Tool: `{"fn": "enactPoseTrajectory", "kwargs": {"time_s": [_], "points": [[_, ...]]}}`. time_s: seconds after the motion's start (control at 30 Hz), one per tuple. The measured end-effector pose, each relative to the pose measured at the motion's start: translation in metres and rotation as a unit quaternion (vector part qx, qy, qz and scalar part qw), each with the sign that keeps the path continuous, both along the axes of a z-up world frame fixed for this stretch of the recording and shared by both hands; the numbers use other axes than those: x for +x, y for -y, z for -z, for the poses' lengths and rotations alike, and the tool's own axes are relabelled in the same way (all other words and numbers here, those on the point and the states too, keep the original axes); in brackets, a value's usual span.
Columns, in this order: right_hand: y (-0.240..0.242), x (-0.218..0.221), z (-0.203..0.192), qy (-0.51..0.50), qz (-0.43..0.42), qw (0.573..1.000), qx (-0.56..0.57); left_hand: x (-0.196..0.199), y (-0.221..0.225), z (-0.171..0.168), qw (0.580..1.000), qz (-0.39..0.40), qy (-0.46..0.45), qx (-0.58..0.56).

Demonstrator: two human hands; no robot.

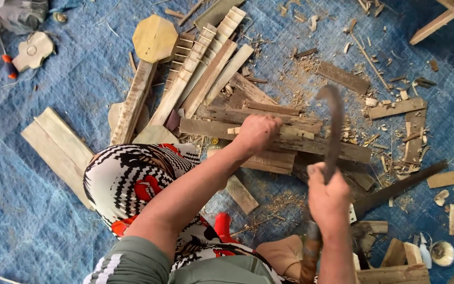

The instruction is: Using a curved hand blade to shave and cut pieces of wood while sitting on a tarp.

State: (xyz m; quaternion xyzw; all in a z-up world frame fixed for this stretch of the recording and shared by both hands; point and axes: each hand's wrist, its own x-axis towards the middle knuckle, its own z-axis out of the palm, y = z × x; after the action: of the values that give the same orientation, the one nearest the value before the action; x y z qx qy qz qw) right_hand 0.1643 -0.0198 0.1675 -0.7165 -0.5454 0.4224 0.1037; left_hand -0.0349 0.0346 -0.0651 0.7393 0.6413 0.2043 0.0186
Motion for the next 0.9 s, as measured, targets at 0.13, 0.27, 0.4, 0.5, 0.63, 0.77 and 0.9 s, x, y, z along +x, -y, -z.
{"fn": "enactPoseTrajectory", "kwargs": {"time_s": [0.13,0.27,0.4,0.5,0.63,0.77,0.9], "points": [[-0.009,-0.004,0.059,0.095,0.016,0.993,-0.071,0.005,0.007,-0.025,1.0,0.011,-0.019,0.004],[-0.03,0.004,0.128,0.048,-0.037,0.995,-0.083,0.003,-0.005,-0.016,0.999,-0.01,-0.035,0.028],[-0.017,0.014,0.116,-0.233,0.045,0.962,-0.137,0.001,0.011,-0.032,0.999,0.007,-0.017,0.026],[-0.017,0.031,0.135,-0.388,0.057,0.902,-0.179,-0.003,0.008,-0.019,1.0,0.016,0.0,0.022],[-0.011,0.006,0.103,-0.236,0.057,0.963,-0.121,-0.004,0.009,-0.006,1.0,0.013,-0.027,0.003],[-0.006,-0.003,0.039,0.059,-0.01,0.995,-0.084,-0.004,0.006,-0.01,1.0,0.003,-0.014,0.009],[0.003,-0.021,-0.003,0.124,0.041,0.986,-0.106,-0.003,0.003,-0.001,0.999,0.009,-0.021,0.027]]}}
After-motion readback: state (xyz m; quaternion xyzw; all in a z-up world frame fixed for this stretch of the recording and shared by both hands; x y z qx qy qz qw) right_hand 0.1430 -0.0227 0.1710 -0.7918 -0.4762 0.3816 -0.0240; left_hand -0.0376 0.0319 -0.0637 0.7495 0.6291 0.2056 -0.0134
